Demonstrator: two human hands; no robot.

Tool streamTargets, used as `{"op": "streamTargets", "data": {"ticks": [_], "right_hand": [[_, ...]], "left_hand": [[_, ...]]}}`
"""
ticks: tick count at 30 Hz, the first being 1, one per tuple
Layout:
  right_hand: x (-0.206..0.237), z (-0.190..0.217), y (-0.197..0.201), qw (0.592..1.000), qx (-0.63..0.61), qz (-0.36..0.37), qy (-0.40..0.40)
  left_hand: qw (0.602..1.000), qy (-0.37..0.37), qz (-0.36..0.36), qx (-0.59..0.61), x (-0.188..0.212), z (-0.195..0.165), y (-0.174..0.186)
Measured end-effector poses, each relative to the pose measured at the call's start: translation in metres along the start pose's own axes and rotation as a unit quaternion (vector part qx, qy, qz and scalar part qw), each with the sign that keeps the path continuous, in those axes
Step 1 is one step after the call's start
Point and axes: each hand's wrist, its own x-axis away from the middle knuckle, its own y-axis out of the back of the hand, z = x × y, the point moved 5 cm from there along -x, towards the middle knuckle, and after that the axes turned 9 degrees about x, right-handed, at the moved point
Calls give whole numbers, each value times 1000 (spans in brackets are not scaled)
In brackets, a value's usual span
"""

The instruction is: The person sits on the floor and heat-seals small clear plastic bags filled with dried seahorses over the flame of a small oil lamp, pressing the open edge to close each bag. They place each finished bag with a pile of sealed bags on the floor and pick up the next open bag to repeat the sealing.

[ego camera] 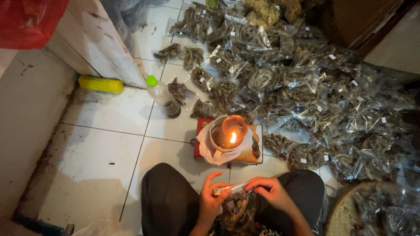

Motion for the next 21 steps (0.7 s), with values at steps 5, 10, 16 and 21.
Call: {"op": "streamTargets", "data": {"ticks": [5, 10, 16, 21], "right_hand": [[0, 29, -4, 997, 39, 32, 58], [-14, 46, -20, 997, 46, -50, 38], [-26, 59, -28, 988, 155, -1, -20], [-36, 73, -28, 990, 133, -43, 30]], "left_hand": [[999, 23, 27, 22, -13, 26, -2], [1000, 4, 20, 15, -13, 42, 9], [996, -4, -2, 88, -9, 42, 8], [997, -35, -61, 26, -12, 25, 3]]}}
